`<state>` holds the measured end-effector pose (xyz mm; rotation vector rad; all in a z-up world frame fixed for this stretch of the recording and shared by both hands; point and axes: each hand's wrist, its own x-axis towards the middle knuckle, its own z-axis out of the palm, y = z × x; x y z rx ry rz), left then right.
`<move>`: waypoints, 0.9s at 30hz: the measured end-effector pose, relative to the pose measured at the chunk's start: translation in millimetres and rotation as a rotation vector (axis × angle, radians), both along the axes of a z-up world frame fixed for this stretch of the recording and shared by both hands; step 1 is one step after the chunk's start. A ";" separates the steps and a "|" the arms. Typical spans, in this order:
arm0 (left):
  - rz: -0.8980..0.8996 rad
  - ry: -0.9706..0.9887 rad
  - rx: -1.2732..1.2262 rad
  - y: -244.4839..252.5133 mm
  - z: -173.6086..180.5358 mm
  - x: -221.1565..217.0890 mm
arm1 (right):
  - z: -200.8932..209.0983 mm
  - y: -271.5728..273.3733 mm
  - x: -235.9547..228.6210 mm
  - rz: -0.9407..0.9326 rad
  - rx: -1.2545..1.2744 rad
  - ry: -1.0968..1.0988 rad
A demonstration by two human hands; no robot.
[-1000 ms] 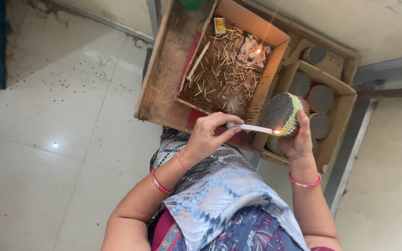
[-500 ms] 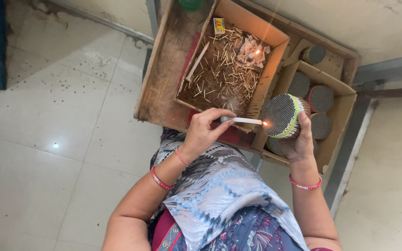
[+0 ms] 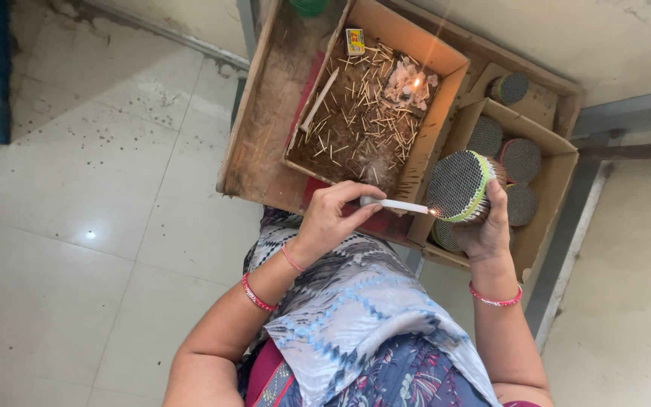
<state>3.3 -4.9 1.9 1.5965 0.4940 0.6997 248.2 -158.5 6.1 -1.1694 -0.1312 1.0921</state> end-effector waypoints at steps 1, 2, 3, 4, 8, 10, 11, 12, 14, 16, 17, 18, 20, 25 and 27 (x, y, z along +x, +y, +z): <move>-0.001 0.000 0.000 0.6 -1.7 0.9 | -2.6 -1.5 1.5 -0.001 0.000 0.000; 0.012 0.024 -0.027 1.1 -3.4 1.7 | -5.0 -2.9 3.0 -0.008 -0.003 -0.003; 0.025 0.048 -0.054 1.6 -5.1 2.4 | -7.5 -4.2 4.3 -0.015 -0.007 -0.007; 0.025 0.048 -0.053 2.3 -7.6 3.0 | -7.4 -4.1 4.2 -0.015 -0.007 -0.007; 0.070 0.046 -0.041 5.1 -13.2 5.4 | -6.4 -4.8 3.9 -0.017 0.003 0.025; 0.079 0.040 -0.038 6.5 -13.6 6.3 | -5.4 -5.5 3.5 -0.021 -0.006 0.037; 0.083 0.045 -0.048 7.3 -13.6 6.9 | -4.9 -5.6 3.2 -0.015 -0.006 0.035; 0.087 0.051 -0.059 7.9 -13.8 7.3 | -4.6 -5.6 2.9 -0.009 -0.005 0.035; 0.099 0.054 -0.052 10.6 -14.9 8.6 | -5.4 -5.7 1.9 -0.006 -0.012 0.031; 0.111 0.058 -0.045 13.5 -14.8 10.2 | -7.7 -6.7 1.6 -0.003 -0.018 0.027; 0.122 0.053 -0.040 15.0 -14.2 11.1 | -9.5 -7.7 1.8 0.010 -0.017 0.034; 0.134 0.047 -0.035 16.6 -13.6 11.9 | -11.3 -8.6 1.9 0.023 -0.016 0.040; 0.139 0.045 -0.046 20.1 -10.9 14.0 | -13.7 -10.3 1.0 0.023 -0.017 0.051; 0.145 0.031 -0.063 23.2 -4.3 17.1 | -22.1 -15.1 0.9 0.047 0.003 0.088; 0.150 -0.010 -0.035 22.7 -1.8 18.4 | -23.0 -15.5 0.0 0.051 -0.001 0.094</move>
